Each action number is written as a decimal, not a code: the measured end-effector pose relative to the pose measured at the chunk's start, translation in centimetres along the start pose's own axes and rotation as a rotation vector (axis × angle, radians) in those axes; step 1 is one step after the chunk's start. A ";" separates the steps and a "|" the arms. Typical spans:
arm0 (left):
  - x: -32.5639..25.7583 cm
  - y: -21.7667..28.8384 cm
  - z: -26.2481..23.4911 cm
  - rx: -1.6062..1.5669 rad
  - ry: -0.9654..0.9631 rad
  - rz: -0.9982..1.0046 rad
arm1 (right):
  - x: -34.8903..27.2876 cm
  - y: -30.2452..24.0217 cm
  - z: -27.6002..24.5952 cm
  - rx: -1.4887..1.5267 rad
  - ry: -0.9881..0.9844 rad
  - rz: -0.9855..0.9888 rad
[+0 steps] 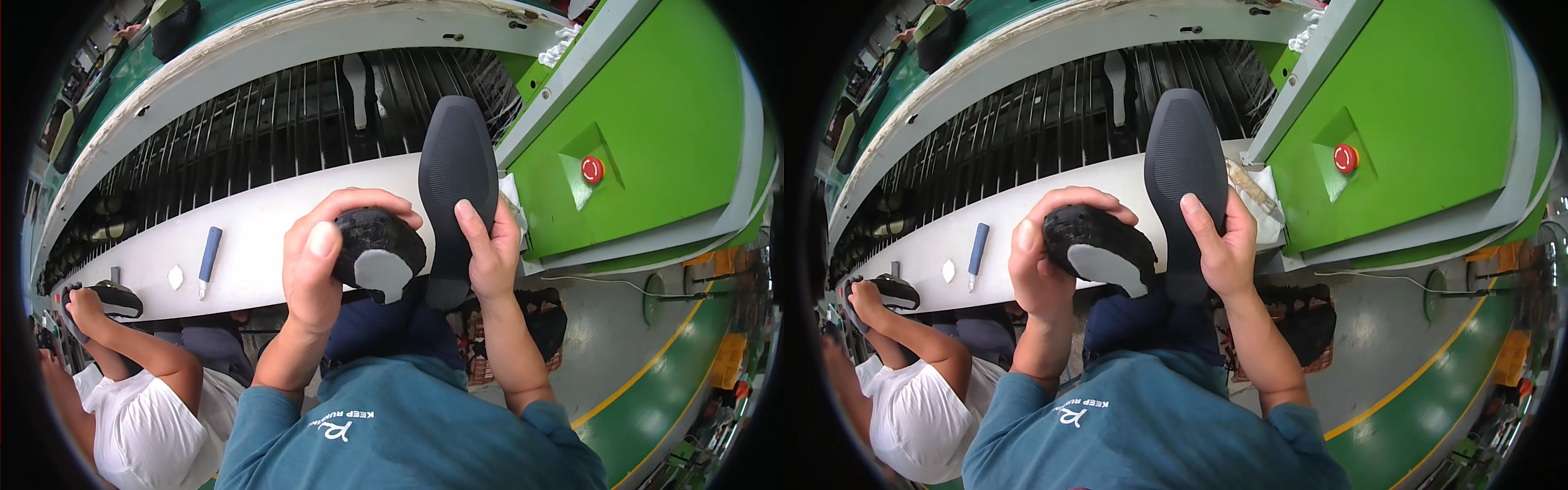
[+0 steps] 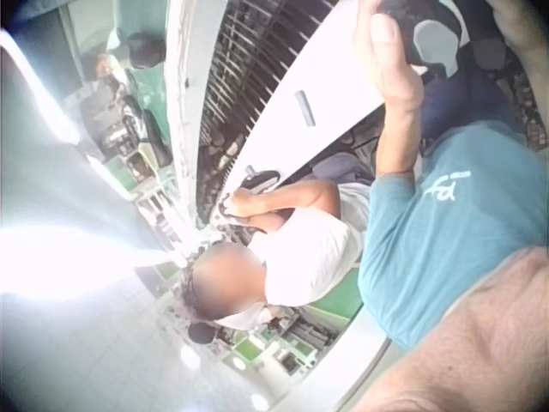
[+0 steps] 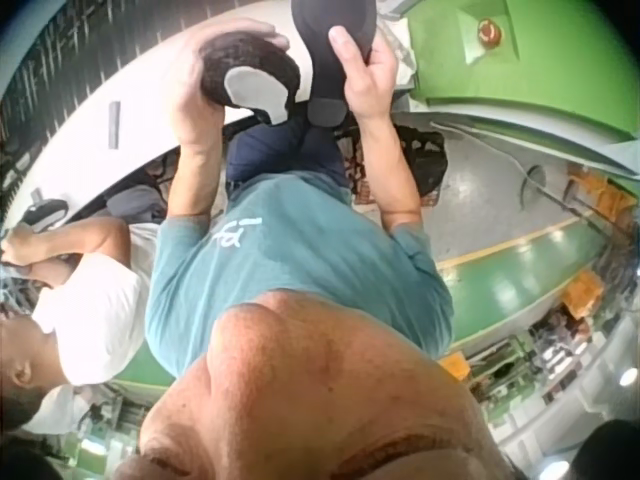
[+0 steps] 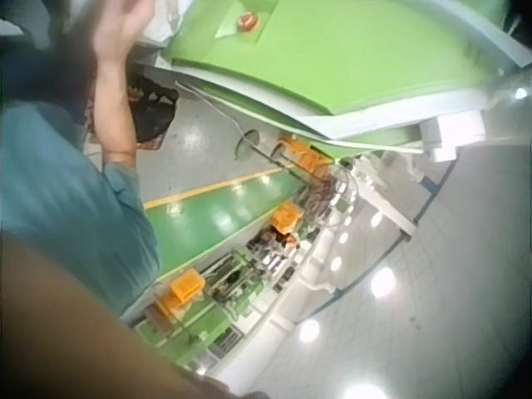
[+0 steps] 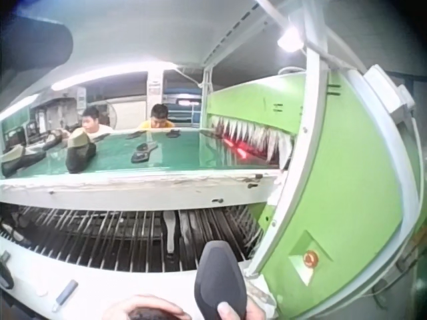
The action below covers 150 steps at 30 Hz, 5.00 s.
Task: The person assembles sandals by attaching black soles to green uppers on a factory assembly line. They use a wooden stick to apply adhesive to the sole and press the parts together, then place the finished product on a conveyor belt.
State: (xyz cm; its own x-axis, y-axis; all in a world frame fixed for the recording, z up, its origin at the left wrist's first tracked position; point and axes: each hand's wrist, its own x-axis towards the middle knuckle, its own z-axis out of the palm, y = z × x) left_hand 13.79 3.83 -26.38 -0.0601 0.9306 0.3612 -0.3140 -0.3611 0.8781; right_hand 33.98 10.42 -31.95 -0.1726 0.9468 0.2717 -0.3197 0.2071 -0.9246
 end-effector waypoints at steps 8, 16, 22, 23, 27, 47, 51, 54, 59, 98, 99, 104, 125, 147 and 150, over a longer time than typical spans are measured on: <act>-0.1 0.2 1.8 0.259 -0.002 0.097 | -0.9 -2.1 0.1 0.111 0.044 -0.048; -0.2 -0.6 0.6 0.211 -0.040 0.189 | -4.4 -2.8 -0.6 0.240 0.009 -0.087; 0.0 -0.7 0.4 0.295 0.039 0.080 | -6.2 -5.8 2.2 0.091 -0.113 0.037; -0.1 -0.9 0.2 0.297 0.067 0.032 | -5.7 -5.8 2.1 -0.012 -0.228 0.023; 0.2 -0.6 1.6 0.037 0.093 0.015 | -5.6 -5.2 2.8 -0.039 -0.318 0.083; -0.1 -0.9 1.5 -0.028 0.122 0.042 | -5.5 -4.0 3.2 -0.056 -0.317 0.014; -0.1 -0.7 1.7 -0.010 0.129 0.037 | -5.5 -3.9 3.1 -0.049 -0.318 0.017; -0.3 -0.4 1.9 0.001 0.164 -0.029 | -5.5 -3.7 3.1 -0.033 -0.320 0.010; -0.3 -0.5 2.0 0.018 0.151 -0.036 | -5.5 -3.6 2.8 -0.037 -0.328 0.004; -0.7 -0.3 1.3 0.131 0.088 0.001 | -5.3 -3.8 2.3 -0.091 -0.382 0.005; -0.7 -0.3 1.3 0.123 0.087 0.000 | -5.3 -3.8 2.2 -0.097 -0.383 0.004; -0.8 -0.1 1.7 0.131 0.088 0.015 | -5.3 -3.9 2.0 -0.120 -0.386 0.003; -0.6 1.7 2.0 0.279 0.096 -0.028 | -4.7 -4.2 1.3 -0.188 -0.490 -0.008; 1.4 0.7 1.7 0.262 0.101 -0.003 | -1.3 -5.9 3.8 -0.422 -0.348 -0.013; 1.6 -0.1 1.5 0.249 0.081 0.036 | -1.4 -5.6 3.8 -0.419 -0.320 -0.011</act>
State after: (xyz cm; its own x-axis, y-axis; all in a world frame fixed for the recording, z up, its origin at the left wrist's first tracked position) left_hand 15.14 5.28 -25.44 -0.1457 0.9152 0.3757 -0.0682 -0.3881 0.9191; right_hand 32.43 7.05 -26.15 -0.4682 0.8349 0.2894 0.0656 0.3594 -0.9309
